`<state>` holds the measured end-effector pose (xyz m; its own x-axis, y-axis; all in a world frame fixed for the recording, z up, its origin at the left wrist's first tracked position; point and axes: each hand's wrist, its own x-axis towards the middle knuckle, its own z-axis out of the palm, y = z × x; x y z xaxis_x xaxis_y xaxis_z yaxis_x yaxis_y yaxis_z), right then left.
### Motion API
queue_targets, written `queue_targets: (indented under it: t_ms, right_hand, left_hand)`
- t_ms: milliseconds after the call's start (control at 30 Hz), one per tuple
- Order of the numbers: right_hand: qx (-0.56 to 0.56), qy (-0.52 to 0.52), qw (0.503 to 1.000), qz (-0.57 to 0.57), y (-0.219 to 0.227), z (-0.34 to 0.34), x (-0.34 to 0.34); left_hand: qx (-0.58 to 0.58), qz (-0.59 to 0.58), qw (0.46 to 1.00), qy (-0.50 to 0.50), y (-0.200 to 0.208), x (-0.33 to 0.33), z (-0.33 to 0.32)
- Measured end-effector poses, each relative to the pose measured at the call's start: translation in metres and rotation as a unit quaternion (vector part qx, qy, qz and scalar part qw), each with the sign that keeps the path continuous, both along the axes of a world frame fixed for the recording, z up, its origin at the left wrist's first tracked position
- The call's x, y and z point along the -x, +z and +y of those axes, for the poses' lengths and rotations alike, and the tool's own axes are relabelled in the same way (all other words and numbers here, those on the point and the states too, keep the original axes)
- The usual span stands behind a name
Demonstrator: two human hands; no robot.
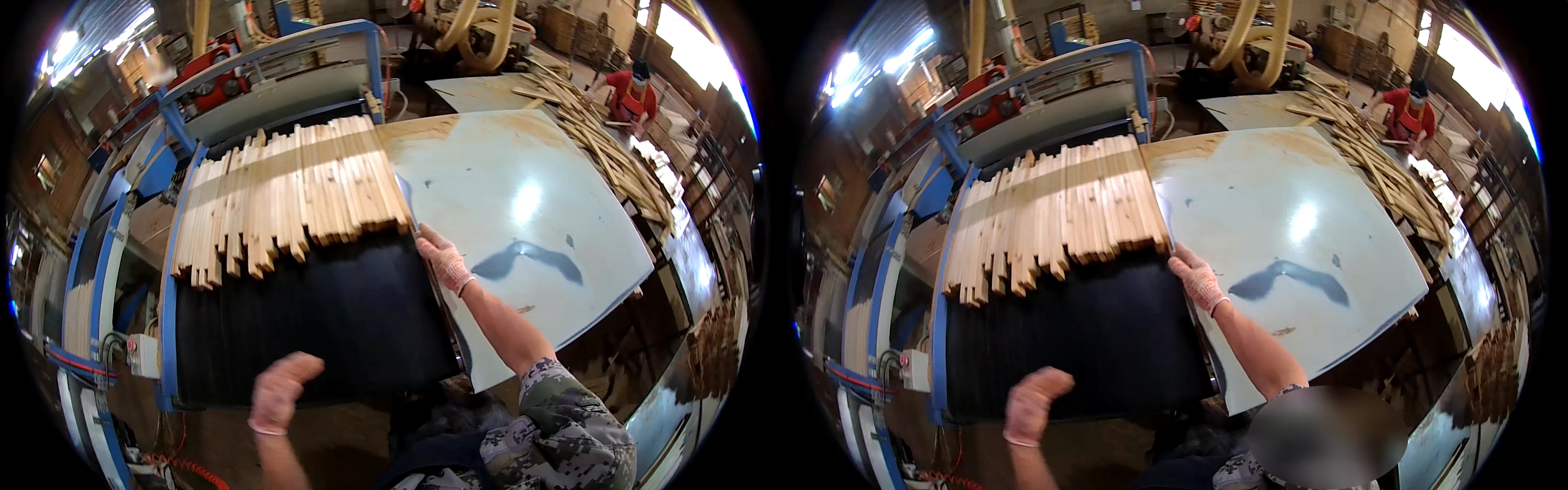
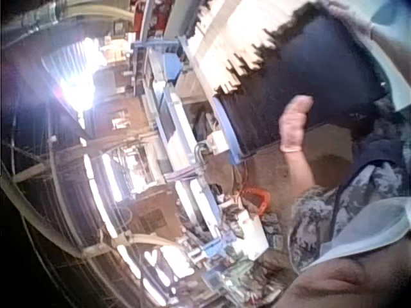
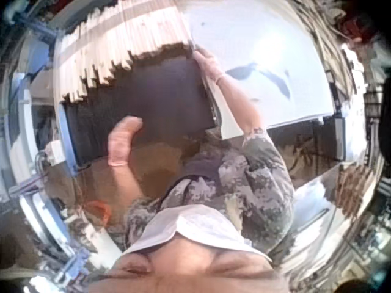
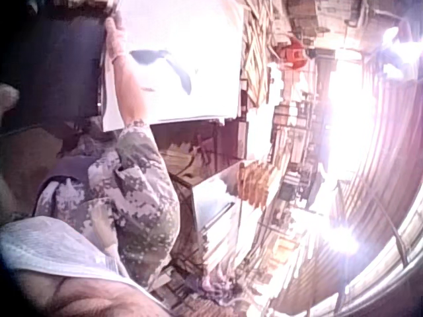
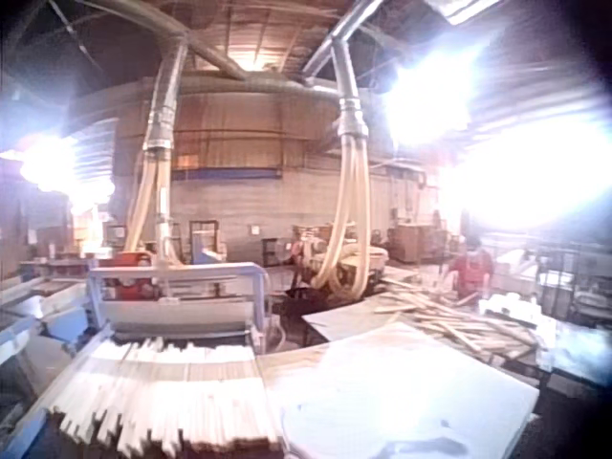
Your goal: The person repeatedly picks up bundles of light-colored wooden slats from a metal table and places them onto a conveyor belt. The worker wears pink gloves and a camouflage shirt, handling the wood by hand in a repetitive cycle of lifting and placing.
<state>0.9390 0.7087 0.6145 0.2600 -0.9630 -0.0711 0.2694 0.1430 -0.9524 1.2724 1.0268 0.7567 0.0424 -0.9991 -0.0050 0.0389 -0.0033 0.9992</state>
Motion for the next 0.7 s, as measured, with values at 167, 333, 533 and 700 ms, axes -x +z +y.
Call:
queue_targets:
  t_ms: [167,333,533,700]
  right_hand:
    - [-0.015,0.012,0.999,0.04,0.009,0.093,0.036]
    - [-0.066,0.017,0.997,0.035,0.006,0.205,0.134]
    - [-0.167,-0.081,0.974,-0.131,0.003,0.339,0.257]
    - [-0.323,-0.184,0.921,0.117,-0.141,0.493,0.387]
  left_hand:
    - [-0.254,0.187,0.893,-0.32,-0.066,0.117,-0.007]
    - [-0.29,0.074,0.829,-0.473,-0.099,0.244,0.0]
    - [-0.284,-0.058,0.789,-0.542,-0.112,0.35,0.005]
    - [-0.293,-0.101,0.76,-0.572,-0.13,0.443,0.014]
